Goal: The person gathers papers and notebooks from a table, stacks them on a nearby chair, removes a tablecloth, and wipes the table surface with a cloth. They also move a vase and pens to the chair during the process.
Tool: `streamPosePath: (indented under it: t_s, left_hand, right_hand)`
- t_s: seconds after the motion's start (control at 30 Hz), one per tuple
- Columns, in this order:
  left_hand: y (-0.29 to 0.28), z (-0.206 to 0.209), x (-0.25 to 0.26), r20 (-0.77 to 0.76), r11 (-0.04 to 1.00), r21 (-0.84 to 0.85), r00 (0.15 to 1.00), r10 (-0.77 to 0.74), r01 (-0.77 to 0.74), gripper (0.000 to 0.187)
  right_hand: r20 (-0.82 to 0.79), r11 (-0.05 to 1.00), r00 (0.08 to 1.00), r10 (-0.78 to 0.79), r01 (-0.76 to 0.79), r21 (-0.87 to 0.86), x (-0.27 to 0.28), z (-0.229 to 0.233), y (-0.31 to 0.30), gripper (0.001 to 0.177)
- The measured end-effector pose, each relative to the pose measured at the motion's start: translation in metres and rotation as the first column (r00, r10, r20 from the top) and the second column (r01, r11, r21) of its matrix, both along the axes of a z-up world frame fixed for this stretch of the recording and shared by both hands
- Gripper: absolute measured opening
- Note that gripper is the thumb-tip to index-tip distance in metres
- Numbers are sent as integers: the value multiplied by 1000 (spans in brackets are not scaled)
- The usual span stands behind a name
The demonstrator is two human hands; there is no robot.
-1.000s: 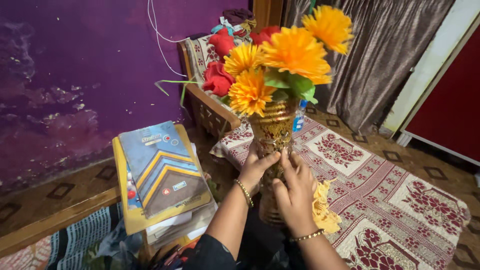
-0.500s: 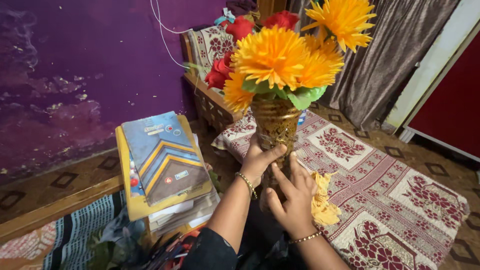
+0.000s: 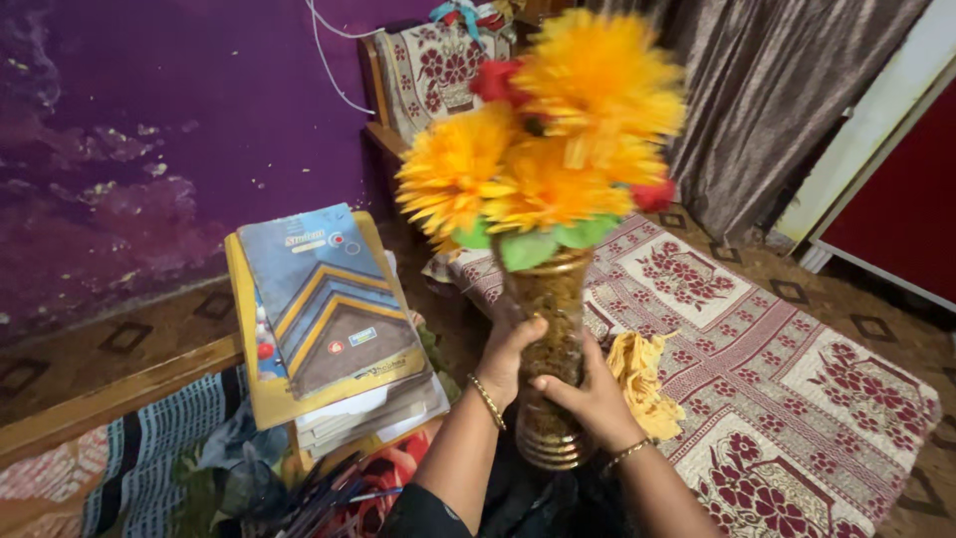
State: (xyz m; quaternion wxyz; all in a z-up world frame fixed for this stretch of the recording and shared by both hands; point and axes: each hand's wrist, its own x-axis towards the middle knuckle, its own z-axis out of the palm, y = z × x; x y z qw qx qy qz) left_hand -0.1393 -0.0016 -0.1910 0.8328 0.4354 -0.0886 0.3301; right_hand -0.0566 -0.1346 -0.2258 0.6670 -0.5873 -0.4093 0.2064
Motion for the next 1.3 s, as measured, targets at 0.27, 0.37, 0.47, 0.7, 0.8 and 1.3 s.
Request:
streamPosePath:
  t_s: [0.27,0.37,0.47,0.7,0.8,1.3]
  left_hand:
    - [10,3,-12,-52,872,430,958,282,-234,71]
    - [22,11,-26,-13,924,292,964,264,-249,53]
    - [39,20,-47,94,894,264,932,350,-362,44]
    - [139,47,-141,151,560,378,646,748,-737,45]
    - [188,37,-195,33,363,326,394,918,-873,54]
    - [292,-144,-362,-182,-110,790,-403,897,-603,92]
  right_hand:
    - [509,893,766,-393,449,15,-20,-21,24,99]
    - [668,915,662,-340,398,71,-29,-12,33,108]
    - [767,966,604,-216,244,80,-32,-2,39,97]
    - [678,991,726,-114,39,125,-31,-3,50,57]
    - [721,992,683,-118,43,121,-24,-12,48,47]
    - [660,974,747,-73,197,-115,-15,-58,46,35]
